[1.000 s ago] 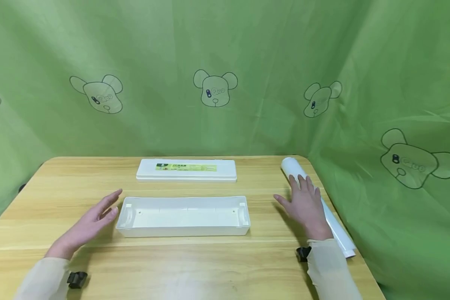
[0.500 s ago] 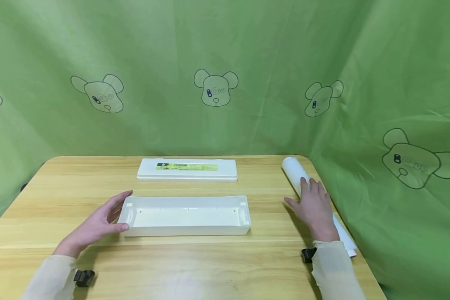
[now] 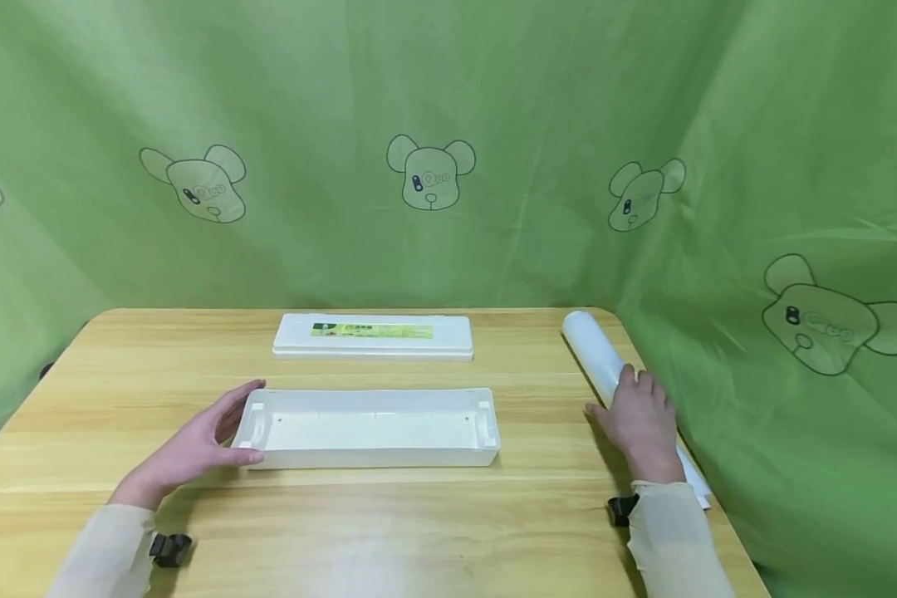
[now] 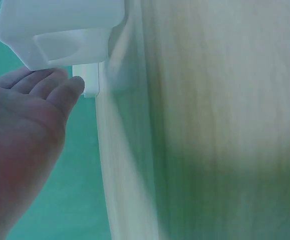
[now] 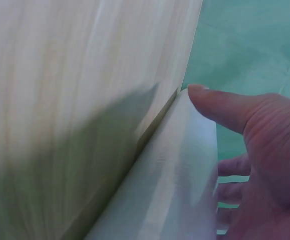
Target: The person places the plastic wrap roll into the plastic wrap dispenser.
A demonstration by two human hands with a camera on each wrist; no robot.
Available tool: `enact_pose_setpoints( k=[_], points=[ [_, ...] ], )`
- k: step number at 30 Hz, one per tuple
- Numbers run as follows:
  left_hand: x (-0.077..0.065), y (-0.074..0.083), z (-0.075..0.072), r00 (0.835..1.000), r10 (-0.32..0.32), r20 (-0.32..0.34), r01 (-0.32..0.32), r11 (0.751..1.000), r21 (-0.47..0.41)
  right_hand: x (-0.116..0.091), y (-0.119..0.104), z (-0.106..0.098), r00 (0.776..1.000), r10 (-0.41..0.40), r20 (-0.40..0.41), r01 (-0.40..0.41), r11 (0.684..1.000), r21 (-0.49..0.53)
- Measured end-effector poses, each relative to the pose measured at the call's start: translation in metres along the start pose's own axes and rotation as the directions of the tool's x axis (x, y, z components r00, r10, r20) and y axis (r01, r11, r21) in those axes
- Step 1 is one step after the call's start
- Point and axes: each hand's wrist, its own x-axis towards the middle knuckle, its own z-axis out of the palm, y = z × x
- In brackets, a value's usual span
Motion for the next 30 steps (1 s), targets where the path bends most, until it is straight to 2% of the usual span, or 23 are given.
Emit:
enact_pose_setpoints(
  k=[5, 8, 15, 24, 30],
  points=[
    [0.0000, -0.0013, -0.0006, 1.000, -0.007, -0.001, 0.007, 1.000, 0.017, -0.0030, 0.0021, -0.0017, 0.995, 0.072, 0.073, -0.072, 0.997, 0.007],
    [0.0013, -0.0028, -0.0011, 1.000, -0.005, -0.002, 0.005, 1.000, 0.020, -0.0040, 0.0012, -0.0032, 0.992, 0.092, 0.089, -0.093, 0.996, 0.006],
    [0.0050, -0.0055, -0.0030, 1.000, 0.007, 0.004, -0.007, 1.000, -0.003, -0.0044, 0.0044, -0.0021, 0.990, 0.123, 0.072, -0.125, 0.992, 0.028],
    [0.0042, -0.0062, -0.0005, 1.000, 0.004, 0.002, -0.004, 1.000, -0.029, -0.0037, 0.0086, -0.0010, 0.993, 0.119, 0.015, -0.119, 0.991, 0.054],
    [0.0015, -0.0053, 0.0002, 1.000, -0.014, 0.000, 0.014, 0.999, -0.030, -0.0043, 0.0084, 0.0004, 0.989, 0.140, 0.052, -0.144, 0.987, 0.075]
  ],
)
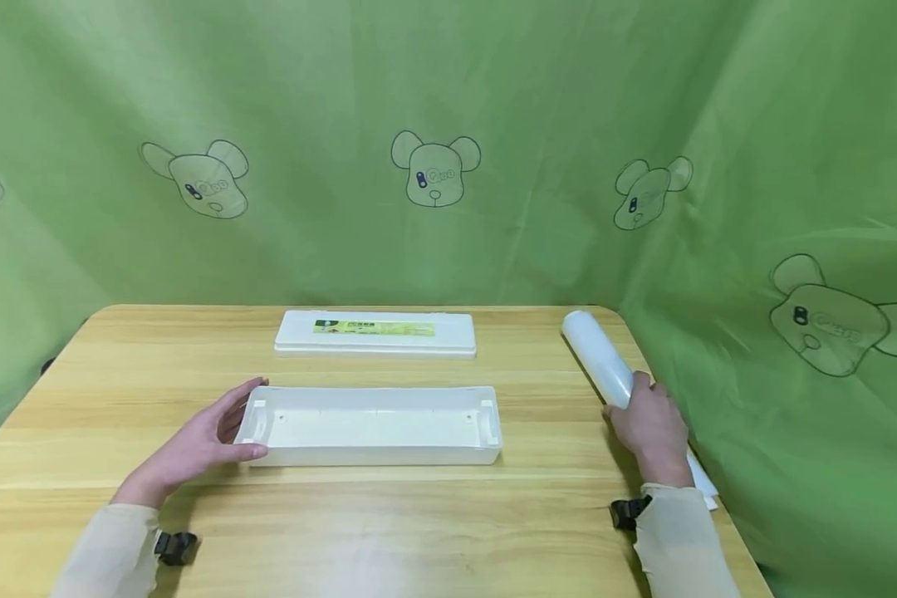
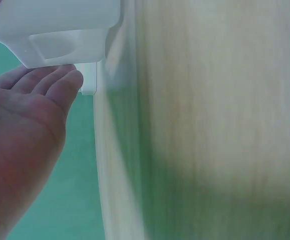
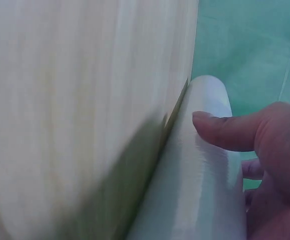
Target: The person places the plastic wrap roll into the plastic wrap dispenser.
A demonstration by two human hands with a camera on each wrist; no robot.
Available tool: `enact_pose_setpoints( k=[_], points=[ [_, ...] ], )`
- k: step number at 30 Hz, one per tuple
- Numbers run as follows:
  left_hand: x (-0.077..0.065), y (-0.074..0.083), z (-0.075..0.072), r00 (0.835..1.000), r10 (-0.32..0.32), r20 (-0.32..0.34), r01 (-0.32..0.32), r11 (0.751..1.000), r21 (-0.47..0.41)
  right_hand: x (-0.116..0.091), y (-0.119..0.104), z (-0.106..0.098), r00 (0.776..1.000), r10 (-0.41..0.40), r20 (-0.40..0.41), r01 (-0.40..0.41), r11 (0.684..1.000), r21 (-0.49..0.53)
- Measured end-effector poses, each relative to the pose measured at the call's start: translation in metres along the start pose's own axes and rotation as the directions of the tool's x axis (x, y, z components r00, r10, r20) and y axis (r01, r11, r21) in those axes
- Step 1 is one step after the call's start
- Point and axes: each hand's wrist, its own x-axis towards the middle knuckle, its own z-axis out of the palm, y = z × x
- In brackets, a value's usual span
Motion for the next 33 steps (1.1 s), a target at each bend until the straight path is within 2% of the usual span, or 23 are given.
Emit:
enact_pose_setpoints(
  k=[13, 33],
  points=[
    [0.001, -0.003, -0.001, 1.000, -0.030, 0.000, 0.030, 1.000, -0.003, 0.003, -0.008, -0.004, 1.000, -0.025, 0.012, 0.025, 1.000, -0.005],
    [0.001, -0.006, 0.000, 1.000, -0.027, -0.008, 0.027, 0.999, -0.039, 0.009, -0.026, -0.009, 0.991, -0.127, -0.032, 0.127, 0.992, 0.006]
  ],
)
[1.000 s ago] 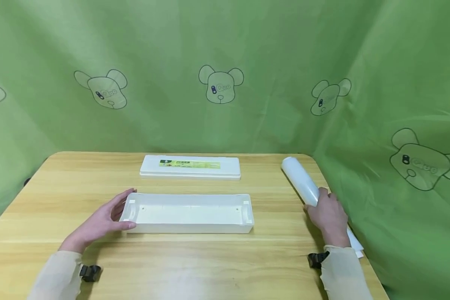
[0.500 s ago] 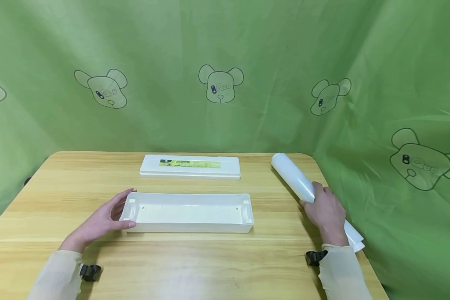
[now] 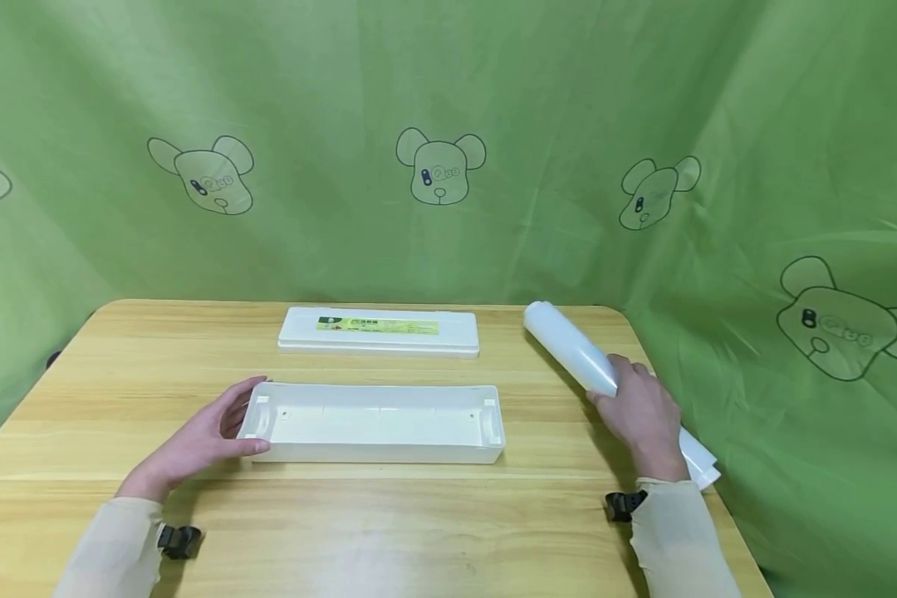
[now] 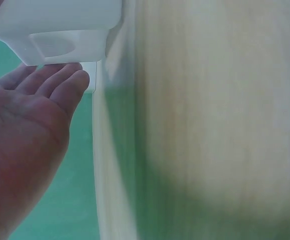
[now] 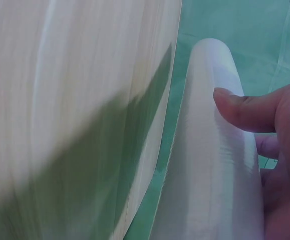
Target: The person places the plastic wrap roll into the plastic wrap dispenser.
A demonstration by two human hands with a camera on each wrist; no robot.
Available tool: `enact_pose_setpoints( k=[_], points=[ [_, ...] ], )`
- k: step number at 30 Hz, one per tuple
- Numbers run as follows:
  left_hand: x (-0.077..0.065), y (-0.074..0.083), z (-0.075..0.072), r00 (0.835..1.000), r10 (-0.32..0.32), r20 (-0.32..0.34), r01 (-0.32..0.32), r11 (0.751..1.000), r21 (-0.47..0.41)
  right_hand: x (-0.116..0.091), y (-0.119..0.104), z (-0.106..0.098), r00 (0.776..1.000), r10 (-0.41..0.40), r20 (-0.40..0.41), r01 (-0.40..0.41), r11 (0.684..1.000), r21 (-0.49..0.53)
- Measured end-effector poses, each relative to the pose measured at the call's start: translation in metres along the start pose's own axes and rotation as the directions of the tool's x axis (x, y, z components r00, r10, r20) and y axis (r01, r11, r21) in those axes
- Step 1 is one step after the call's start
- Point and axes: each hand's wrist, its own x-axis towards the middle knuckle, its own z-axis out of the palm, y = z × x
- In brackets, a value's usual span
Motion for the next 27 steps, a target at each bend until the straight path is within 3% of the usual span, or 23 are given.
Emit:
enact_pose_setpoints(
  k=[27],
  points=[
    [0.000, 0.000, 0.001, 1.000, 0.001, -0.014, -0.001, 1.000, -0.031, 0.001, -0.028, -0.009, 0.995, -0.103, -0.020, 0.102, 0.994, -0.023]
  ],
)
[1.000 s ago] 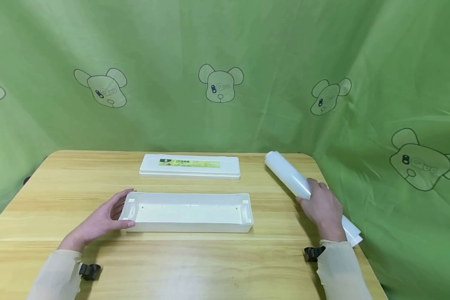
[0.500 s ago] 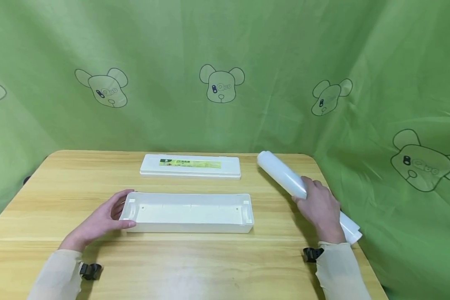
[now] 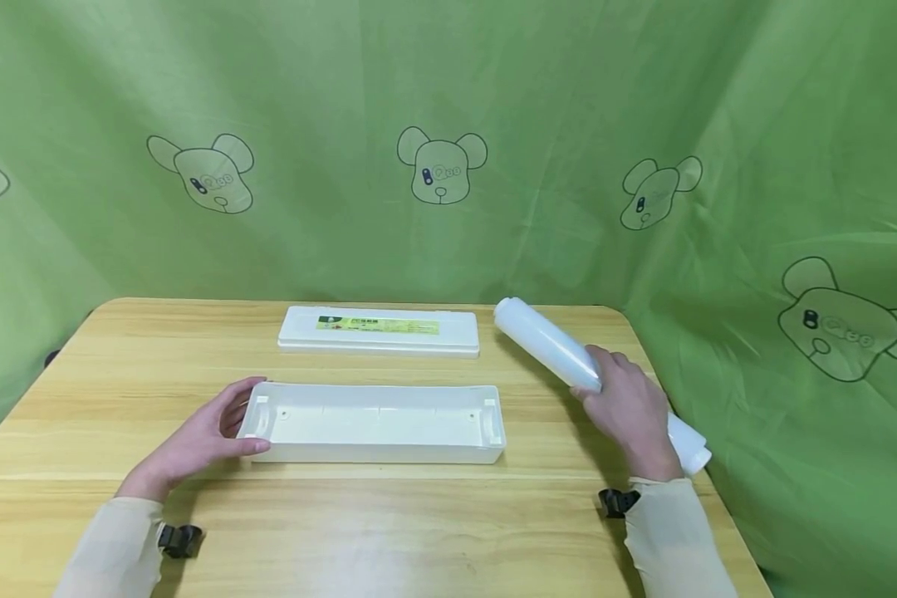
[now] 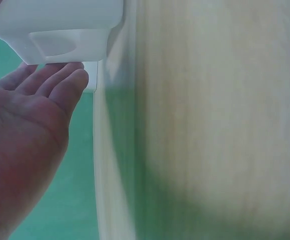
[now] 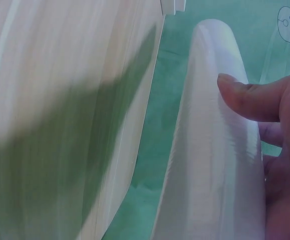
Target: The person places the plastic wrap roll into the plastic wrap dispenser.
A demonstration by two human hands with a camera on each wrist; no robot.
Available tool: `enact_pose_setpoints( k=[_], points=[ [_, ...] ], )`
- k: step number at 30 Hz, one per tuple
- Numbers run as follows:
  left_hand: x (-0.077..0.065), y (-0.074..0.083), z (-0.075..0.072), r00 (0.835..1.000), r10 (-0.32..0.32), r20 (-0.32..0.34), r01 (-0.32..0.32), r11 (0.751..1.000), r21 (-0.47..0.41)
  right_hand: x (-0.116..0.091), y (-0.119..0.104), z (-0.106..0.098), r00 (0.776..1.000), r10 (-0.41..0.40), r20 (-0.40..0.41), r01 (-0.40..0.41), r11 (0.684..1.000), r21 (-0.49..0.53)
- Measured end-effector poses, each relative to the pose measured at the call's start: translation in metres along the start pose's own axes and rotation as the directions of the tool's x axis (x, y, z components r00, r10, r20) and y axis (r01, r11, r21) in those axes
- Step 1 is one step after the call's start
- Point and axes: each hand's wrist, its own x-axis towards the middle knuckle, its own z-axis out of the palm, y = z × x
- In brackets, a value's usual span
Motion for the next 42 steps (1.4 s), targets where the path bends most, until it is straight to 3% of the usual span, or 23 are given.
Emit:
enact_pose_setpoints(
  k=[6, 13, 31, 42],
  points=[
    [-0.002, -0.002, 0.003, 1.000, -0.010, 0.007, 0.010, 1.000, -0.004, -0.001, -0.003, 0.001, 1.000, -0.005, 0.030, 0.005, 1.000, 0.003],
    [-0.003, -0.003, 0.001, 1.000, -0.009, 0.002, 0.009, 1.000, -0.013, 0.000, -0.013, 0.002, 0.998, -0.055, 0.002, 0.055, 0.998, 0.040],
    [0.000, -0.004, 0.001, 1.000, 0.004, 0.013, -0.004, 1.000, -0.022, 0.010, -0.029, 0.004, 0.995, -0.067, 0.072, 0.062, 0.996, 0.069],
    [0.002, -0.004, 0.001, 1.000, 0.003, 0.016, -0.003, 1.000, -0.024, 0.015, -0.036, 0.004, 0.988, -0.123, 0.089, 0.116, 0.990, 0.080]
  ],
)
